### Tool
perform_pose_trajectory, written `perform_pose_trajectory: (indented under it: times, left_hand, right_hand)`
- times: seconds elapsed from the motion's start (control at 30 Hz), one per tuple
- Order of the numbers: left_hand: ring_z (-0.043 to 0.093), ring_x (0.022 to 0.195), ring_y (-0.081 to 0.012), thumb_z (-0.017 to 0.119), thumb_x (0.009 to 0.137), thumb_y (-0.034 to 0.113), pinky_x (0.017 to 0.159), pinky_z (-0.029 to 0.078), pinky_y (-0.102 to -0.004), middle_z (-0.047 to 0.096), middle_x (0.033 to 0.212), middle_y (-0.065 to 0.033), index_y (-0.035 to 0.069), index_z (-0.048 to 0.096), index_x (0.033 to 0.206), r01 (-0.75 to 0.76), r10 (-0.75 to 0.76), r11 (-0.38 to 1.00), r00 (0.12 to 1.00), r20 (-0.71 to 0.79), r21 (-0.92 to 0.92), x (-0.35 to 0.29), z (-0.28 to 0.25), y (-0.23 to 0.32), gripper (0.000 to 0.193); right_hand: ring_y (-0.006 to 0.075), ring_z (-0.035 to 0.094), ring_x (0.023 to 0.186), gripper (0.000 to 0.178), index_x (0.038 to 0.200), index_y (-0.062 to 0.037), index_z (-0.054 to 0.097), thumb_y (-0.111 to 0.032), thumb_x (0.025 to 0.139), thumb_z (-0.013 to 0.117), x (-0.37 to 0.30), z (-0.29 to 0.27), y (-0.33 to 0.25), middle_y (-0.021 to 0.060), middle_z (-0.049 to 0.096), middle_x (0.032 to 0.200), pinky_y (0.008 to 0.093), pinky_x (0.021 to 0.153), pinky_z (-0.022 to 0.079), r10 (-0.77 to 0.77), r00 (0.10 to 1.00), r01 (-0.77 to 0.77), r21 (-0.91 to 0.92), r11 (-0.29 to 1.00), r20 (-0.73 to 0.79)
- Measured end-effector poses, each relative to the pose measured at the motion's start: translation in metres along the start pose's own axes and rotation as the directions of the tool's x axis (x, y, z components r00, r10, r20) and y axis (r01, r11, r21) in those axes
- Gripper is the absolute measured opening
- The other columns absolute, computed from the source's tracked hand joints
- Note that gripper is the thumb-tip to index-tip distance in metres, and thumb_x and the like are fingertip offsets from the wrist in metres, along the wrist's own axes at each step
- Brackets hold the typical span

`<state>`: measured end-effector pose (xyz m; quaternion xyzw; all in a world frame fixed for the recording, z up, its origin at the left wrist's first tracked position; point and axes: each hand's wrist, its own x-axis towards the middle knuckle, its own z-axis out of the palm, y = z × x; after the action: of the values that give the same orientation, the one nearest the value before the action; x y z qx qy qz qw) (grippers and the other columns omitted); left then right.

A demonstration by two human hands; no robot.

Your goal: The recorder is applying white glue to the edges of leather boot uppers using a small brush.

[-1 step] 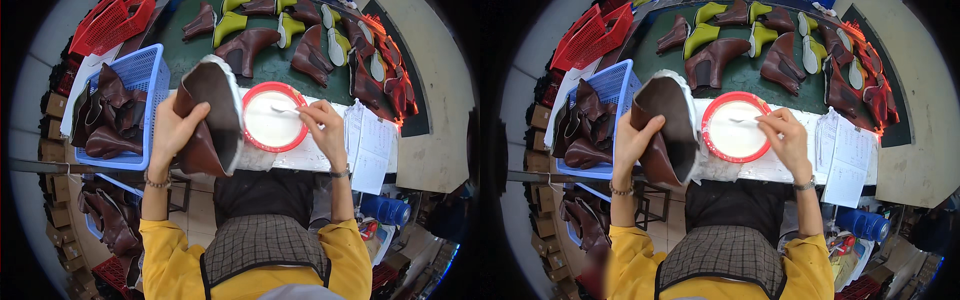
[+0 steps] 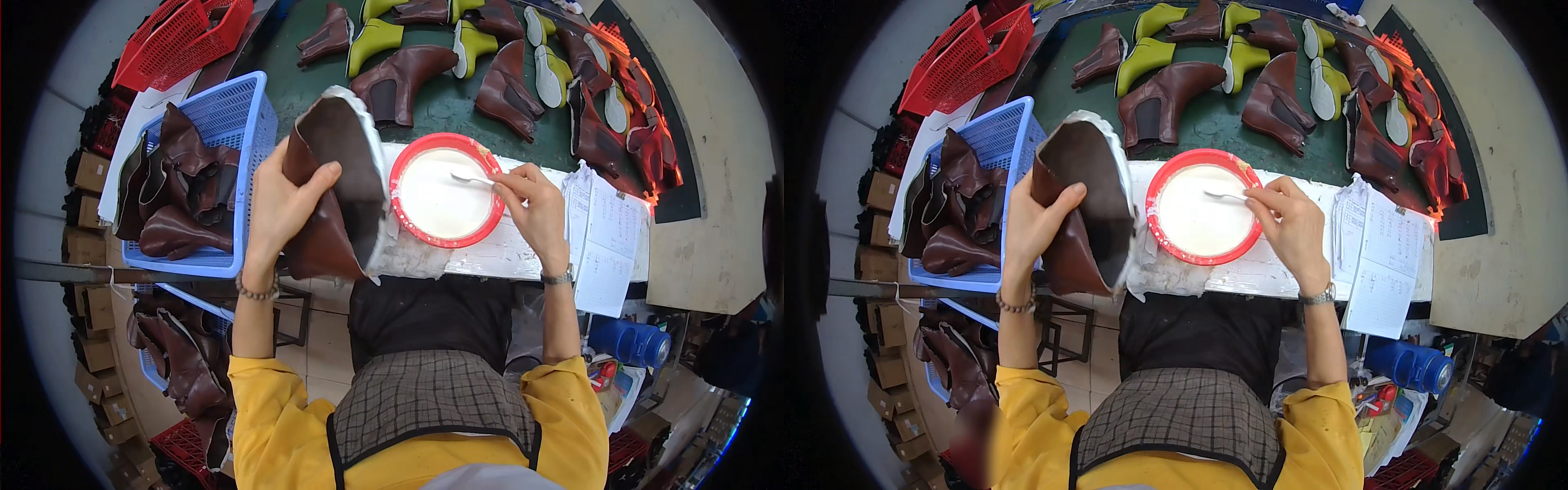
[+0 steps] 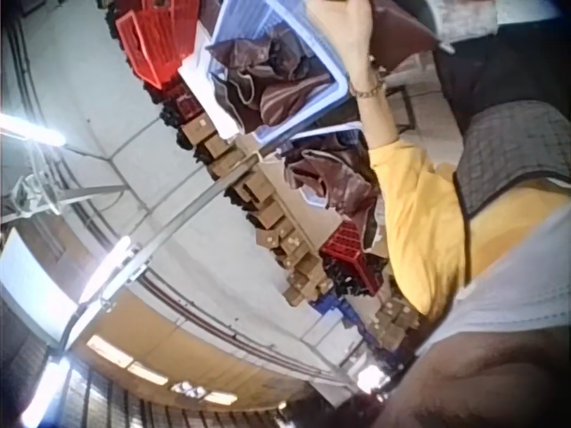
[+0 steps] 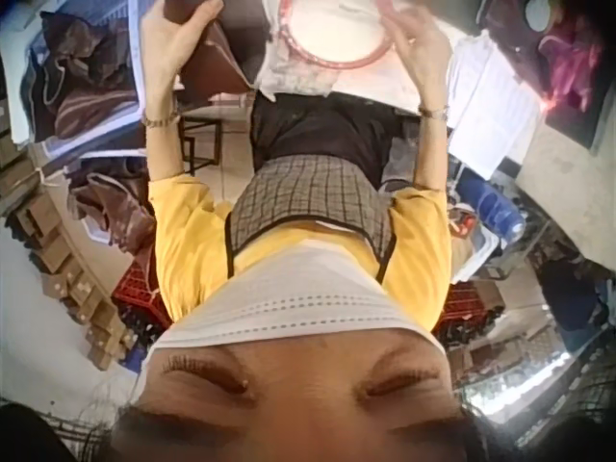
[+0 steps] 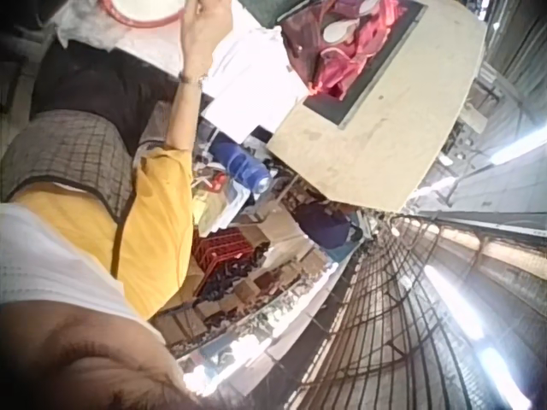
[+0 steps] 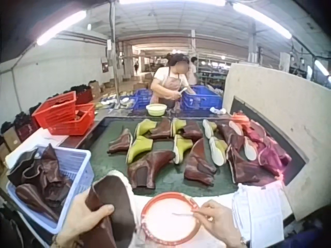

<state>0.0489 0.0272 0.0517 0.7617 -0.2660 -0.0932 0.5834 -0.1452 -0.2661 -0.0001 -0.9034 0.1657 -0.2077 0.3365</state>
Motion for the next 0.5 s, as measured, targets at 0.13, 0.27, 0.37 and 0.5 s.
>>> perform_pose_trajectory:
  times: [0.13,0.27,0.37,0.5]
  left_hand:
    - [0.062,0.119,-0.0238,0.089,0.078,0.024,0.102,0.049,-0.0350,0.064,0.132,-0.0169,-0.001,0.041,0.148,-0.037,0.035,0.979,0.999,0.013,0.201,0.009,-0.005,-0.057,0.088]
    - [0.043,0.142,-0.0410,0.099,0.056,0.037,0.117,0.035,-0.0439,0.043,0.153,-0.0266,0.008,0.010,0.164,-0.040,-0.050,0.958,0.951,0.304,0.282,-0.021,-0.017,-0.092,0.143]
    - [0.033,0.148,-0.0426,0.100,0.049,0.040,0.119,0.030,-0.0483,0.032,0.161,-0.0248,0.013,0.009,0.165,-0.242,-0.028,0.705,0.930,0.368,0.666,-0.044,-0.025,-0.092,0.149]
    - [0.033,0.147,-0.0430,0.092,0.062,0.019,0.117,0.032,-0.0507,0.034,0.159,-0.0217,0.015,0.020,0.163,-0.207,0.017,0.744,0.956,0.292,0.635,-0.046,-0.024,-0.114,0.124]
  right_hand:
    - [0.0251,0.067,0.081,0.010,0.088,-0.0100,0.078,-0.017,0.083,0.074,-0.002,0.013,0.019,0.0038,0.067,0.086,0.0395,0.067,0.052,-0.140,0.987,0.161,-0.387,0.908,0.082]
    - [0.0247,0.067,0.078,0.009,0.090,-0.0101,0.077,-0.017,0.084,0.075,-0.008,0.006,0.019,0.0043,0.067,0.085,0.0378,0.065,0.052,-0.181,0.981,0.144,-0.356,0.923,-0.071]
    - [0.0255,0.067,0.072,0.010,0.092,-0.0094,0.077,-0.017,0.085,0.076,-0.012,-0.001,0.021,0.0056,0.066,0.083,0.0372,0.064,0.051,0.022,1.000,-0.017,-0.295,0.955,0.013]
    - [0.0244,0.066,0.068,0.015,0.098,-0.0064,0.077,-0.018,0.088,0.076,-0.012,0.003,0.019,0.0095,0.066,0.084,0.0364,0.062,0.050,0.056,0.996,-0.065,-0.131,0.989,-0.072]
